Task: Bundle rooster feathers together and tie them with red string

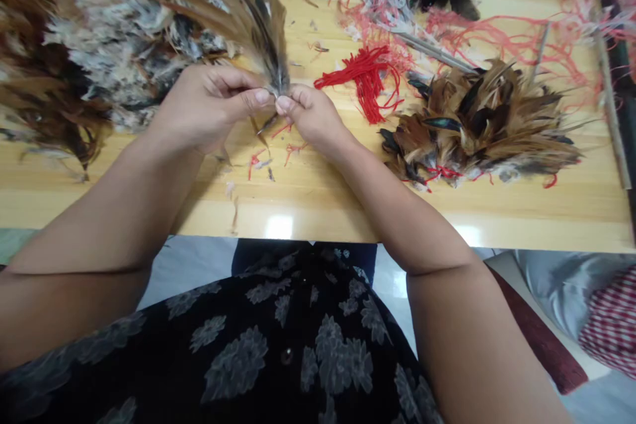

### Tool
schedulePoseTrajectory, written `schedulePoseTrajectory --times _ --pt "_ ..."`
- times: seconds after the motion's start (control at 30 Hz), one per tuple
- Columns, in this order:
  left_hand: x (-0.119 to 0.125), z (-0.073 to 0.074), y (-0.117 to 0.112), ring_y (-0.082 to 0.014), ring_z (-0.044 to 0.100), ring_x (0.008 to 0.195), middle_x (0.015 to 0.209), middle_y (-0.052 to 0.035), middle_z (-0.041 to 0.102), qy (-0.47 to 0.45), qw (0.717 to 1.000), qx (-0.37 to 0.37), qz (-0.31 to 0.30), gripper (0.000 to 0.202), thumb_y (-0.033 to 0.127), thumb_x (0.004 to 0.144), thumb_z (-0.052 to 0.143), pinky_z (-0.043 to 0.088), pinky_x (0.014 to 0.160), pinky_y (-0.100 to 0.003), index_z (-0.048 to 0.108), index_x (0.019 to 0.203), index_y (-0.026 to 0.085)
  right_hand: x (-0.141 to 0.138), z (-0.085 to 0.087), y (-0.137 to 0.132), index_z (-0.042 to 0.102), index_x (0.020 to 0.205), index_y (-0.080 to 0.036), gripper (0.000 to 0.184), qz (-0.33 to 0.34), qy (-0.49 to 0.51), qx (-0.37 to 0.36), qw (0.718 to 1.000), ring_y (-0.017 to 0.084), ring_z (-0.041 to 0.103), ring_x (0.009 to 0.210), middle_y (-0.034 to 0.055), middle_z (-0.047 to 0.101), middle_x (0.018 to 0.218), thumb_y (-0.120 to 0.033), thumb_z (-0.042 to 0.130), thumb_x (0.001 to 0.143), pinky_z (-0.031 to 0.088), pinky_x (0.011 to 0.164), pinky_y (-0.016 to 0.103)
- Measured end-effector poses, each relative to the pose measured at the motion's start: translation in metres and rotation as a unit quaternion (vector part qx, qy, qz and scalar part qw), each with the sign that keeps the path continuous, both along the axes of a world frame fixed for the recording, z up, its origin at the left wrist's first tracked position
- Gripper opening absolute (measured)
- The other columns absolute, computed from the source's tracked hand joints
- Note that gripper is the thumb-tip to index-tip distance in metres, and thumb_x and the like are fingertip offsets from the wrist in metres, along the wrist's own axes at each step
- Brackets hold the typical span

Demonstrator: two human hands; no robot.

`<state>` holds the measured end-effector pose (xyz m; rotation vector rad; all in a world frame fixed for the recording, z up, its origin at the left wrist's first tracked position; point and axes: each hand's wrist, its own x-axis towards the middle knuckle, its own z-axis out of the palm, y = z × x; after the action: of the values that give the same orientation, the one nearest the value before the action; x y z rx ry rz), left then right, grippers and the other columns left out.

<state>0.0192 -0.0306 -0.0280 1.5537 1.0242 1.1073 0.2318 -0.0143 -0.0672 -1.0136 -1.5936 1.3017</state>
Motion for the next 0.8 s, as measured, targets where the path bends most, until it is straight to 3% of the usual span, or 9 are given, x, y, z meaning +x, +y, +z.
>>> schedulePoseTrajectory --times 0.17,0.37,0.53,0.67,0.8 --pt "0.013 -0.010 -0.003 -0.0255 0.079 0.092 0.085 -0.0018 0.081 -0.088 0.992 -0.094 0.020 0.043 0.047 0.090 0.120 0.061 0.084 -0.035 0.083 0.093 0.024 -0.005 -0.005 0.000 0.065 0.091 -0.019 0.043 0.046 -0.008 -0.008 0.999 0.010 0.055 0.081 -0.0045 0.056 0.083 -0.048 0.078 0.119 0.056 0.088 0.025" --pt "0.018 -0.015 0.000 -0.0227 0.072 0.084 0.086 -0.0011 0.079 -0.142 0.982 -0.122 -0.008 0.054 0.057 0.081 0.124 0.062 0.083 -0.036 0.080 0.091 0.026 -0.007 -0.001 -0.003 0.063 0.084 -0.019 0.043 0.038 0.009 -0.008 0.999 0.011 0.062 0.087 -0.0041 0.059 0.083 -0.042 0.079 0.118 0.058 0.097 0.026" --pt "0.019 -0.014 0.002 -0.0241 0.075 0.087 0.081 -0.0015 0.074 -0.142 0.976 -0.162 -0.003 0.044 0.040 0.093 0.119 0.063 0.084 -0.037 0.078 0.090 0.024 -0.006 0.009 -0.007 0.065 0.081 -0.018 0.045 0.040 0.015 -0.018 0.999 0.011 0.065 0.087 -0.0043 0.061 0.079 -0.043 0.089 0.110 0.058 0.093 0.026" --pt "0.021 -0.013 0.002 -0.0161 0.063 0.071 0.076 -0.0003 0.069 -0.184 0.973 -0.137 -0.014 0.042 0.027 0.099 0.113 0.057 0.074 -0.031 0.076 0.079 0.020 -0.006 0.022 -0.011 0.071 0.083 -0.016 0.045 0.046 0.045 -0.047 0.997 0.013 0.070 0.092 -0.0036 0.063 0.078 -0.045 0.098 0.102 0.060 0.093 0.027" --pt "0.024 -0.011 0.001 -0.0174 0.062 0.071 0.075 0.0001 0.067 -0.175 0.974 -0.145 0.009 0.046 0.020 0.102 0.110 0.055 0.075 -0.033 0.072 0.076 0.021 -0.006 0.024 -0.011 0.068 0.080 -0.016 0.048 0.045 0.052 -0.057 0.996 0.011 0.069 0.091 -0.0044 0.061 0.078 -0.046 0.099 0.101 0.060 0.092 0.026"
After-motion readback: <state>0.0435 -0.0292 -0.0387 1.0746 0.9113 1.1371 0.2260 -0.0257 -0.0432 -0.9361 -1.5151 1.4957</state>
